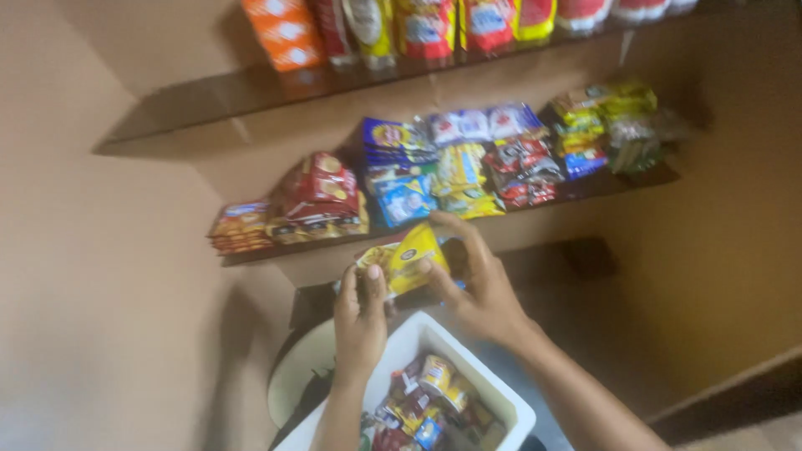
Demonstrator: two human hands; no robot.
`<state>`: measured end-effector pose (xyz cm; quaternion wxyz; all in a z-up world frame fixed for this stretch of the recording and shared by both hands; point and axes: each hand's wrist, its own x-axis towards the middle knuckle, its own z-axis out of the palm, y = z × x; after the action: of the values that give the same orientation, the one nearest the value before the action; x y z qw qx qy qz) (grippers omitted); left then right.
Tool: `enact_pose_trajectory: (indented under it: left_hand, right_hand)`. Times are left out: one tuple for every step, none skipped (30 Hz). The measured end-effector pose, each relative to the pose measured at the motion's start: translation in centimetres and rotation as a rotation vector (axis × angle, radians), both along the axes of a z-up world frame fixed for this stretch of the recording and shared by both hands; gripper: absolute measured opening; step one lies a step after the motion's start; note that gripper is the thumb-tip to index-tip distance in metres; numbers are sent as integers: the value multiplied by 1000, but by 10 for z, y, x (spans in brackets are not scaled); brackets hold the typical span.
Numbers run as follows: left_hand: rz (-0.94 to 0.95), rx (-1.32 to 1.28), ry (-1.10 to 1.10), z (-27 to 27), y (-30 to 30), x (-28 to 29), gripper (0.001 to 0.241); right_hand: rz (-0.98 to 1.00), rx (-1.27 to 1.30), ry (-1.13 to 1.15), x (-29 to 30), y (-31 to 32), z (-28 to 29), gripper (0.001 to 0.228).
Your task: Restocking grocery shelves with various packaged food items from a container.
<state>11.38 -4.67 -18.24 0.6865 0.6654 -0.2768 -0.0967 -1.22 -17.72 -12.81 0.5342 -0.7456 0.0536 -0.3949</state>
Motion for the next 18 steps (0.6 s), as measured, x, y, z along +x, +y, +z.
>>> enact_pose_trajectory:
  left_hand:
    - [-13, 21, 19, -14, -17, -2, 38]
    - [-72, -36, 88, -29, -37, -6, 39]
    - [-129, -93, 158, -44, -56, -11, 43]
    - [-138, -76, 185, -53, -75, -21, 43]
    - [-195, -86, 188, -60, -93, -32, 49]
    - [-248, -105, 172, -66, -116, -39, 58]
    - [-256, -96, 181, -70, -140, -46, 58]
    - [-295, -105, 163, -74, -164, -52, 62]
    - [-334, -115, 145, -78, -186, -58, 66]
    - [-338, -98, 166, -84, -205, -64, 66]
    - [-355, -69, 129, -91, -223, -71, 55]
    - [-371, -47, 82, -96, -244, -74, 45]
    - [-375, -37, 94, -98, -262, -76, 45]
    - [-355, 34, -21, -99, -282, -77, 34]
    - [-335, 103, -137, -100, -301, -78, 25]
    - [-341, 110, -127, -98, -316, -78, 25]
    - [-333, 122, -211, -97, -330, -79, 24]
    - [-321, 131, -296, -95, -344, -78, 22]
  right_hand:
    - [-13, 21, 19, 1, -19, -18, 56]
    - [-61, 109, 126, -2, -40, -36, 47]
    - [-108, 198, 233, -5, -60, -53, 40]
    - [-121, 216, 258, -11, -80, -69, 40]
    - [-144, 262, 267, -19, -100, -83, 38]
    - [-163, 300, 257, -22, -124, -96, 36]
    - [-171, 309, 264, -30, -147, -107, 36]
    - [-207, 238, 199, -38, -170, -116, 35]
    - [-241, 165, 135, -45, -191, -126, 34]
    - [-248, 183, 155, -53, -206, -124, 34]
    - [-274, 216, 198, -61, -221, -121, 34]
    - [-298, 242, 234, -66, -238, -117, 34]
    - [-303, 253, 244, -70, -254, -124, 34]
    - [-390, 328, 332, -72, -272, -129, 35]
    - [-476, 404, 421, -74, -289, -133, 36]
    - [-481, 411, 430, -76, -303, -141, 36]
    - [-483, 408, 376, -78, -316, -148, 36]
    - [-481, 400, 321, -79, -329, -155, 36]
